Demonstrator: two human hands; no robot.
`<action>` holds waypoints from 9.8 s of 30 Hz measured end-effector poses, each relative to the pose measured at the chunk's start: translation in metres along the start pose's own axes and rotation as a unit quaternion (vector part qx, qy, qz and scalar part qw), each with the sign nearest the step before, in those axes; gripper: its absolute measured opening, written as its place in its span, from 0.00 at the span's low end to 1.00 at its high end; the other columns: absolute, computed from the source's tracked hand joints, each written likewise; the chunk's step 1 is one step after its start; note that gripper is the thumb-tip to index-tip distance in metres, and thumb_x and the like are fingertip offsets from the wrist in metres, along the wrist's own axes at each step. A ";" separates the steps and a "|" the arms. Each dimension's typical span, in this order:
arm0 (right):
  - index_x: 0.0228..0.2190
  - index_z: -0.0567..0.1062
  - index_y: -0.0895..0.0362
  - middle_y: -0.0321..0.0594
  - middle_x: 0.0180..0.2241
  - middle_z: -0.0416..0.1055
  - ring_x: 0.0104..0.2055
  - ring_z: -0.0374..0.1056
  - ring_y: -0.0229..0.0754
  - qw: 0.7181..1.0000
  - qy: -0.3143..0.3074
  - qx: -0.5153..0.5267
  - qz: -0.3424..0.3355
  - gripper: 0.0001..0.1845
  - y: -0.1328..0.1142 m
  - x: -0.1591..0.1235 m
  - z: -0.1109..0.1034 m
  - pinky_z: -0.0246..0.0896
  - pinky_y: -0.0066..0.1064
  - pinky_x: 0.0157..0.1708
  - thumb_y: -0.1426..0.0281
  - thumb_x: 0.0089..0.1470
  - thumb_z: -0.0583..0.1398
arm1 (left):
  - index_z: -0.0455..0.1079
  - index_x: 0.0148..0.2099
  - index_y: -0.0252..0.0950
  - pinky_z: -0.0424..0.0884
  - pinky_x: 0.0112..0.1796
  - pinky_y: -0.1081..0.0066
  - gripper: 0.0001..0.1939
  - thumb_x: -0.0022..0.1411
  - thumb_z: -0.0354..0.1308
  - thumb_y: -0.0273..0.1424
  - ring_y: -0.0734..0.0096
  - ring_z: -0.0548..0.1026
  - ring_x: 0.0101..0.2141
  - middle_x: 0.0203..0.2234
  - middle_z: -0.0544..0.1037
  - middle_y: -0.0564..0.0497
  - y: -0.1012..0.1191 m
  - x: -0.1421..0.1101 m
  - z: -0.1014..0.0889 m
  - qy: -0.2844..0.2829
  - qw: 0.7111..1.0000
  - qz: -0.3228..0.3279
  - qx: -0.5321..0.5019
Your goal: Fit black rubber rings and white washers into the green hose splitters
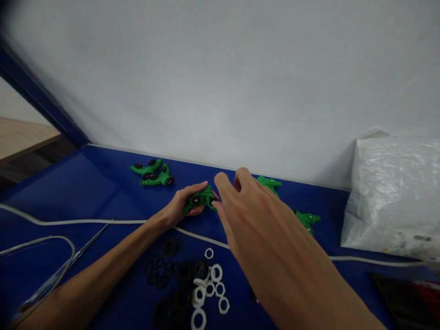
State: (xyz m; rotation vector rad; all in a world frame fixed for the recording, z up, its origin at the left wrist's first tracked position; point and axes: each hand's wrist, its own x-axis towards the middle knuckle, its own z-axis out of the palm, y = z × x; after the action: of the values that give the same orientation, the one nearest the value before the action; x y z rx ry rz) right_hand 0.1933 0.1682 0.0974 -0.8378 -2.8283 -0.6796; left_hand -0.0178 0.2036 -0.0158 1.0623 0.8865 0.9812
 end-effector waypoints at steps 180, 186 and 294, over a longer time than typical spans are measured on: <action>0.30 0.72 0.52 0.34 0.23 0.76 0.23 0.75 0.43 0.928 0.001 0.285 0.241 0.16 0.004 -0.028 0.056 0.62 0.31 0.24 0.59 0.67 0.54 | 0.77 0.40 0.34 0.66 0.29 0.72 0.29 0.61 0.54 0.56 0.69 0.70 0.30 0.31 0.76 0.49 -0.002 -0.004 0.009 0.136 0.977 0.005 0.165; 0.37 0.78 0.55 0.44 0.34 0.79 0.32 0.78 0.52 0.964 0.039 0.148 0.219 0.23 0.006 -0.033 0.067 0.69 0.40 0.31 0.57 0.69 0.48 | 0.77 0.41 0.34 0.64 0.28 0.72 0.29 0.62 0.53 0.56 0.71 0.68 0.27 0.29 0.76 0.50 -0.002 -0.004 0.008 0.140 0.971 0.009 0.195; 0.47 0.68 0.49 0.32 0.30 0.77 0.35 0.75 0.42 0.391 0.066 0.863 0.311 0.29 -0.032 0.003 0.086 0.71 0.39 0.41 0.72 0.42 0.68 | 0.77 0.51 0.44 0.73 0.46 0.69 0.12 0.69 0.57 0.37 0.68 0.77 0.42 0.42 0.75 0.51 -0.025 -0.162 0.022 0.163 0.812 0.072 0.556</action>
State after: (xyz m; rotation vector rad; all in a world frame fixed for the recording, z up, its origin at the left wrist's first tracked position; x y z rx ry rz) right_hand 0.1747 0.1849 0.0092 -0.8490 -1.1904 1.8208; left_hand -0.0441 0.0400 -0.0160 1.9958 1.7877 0.7308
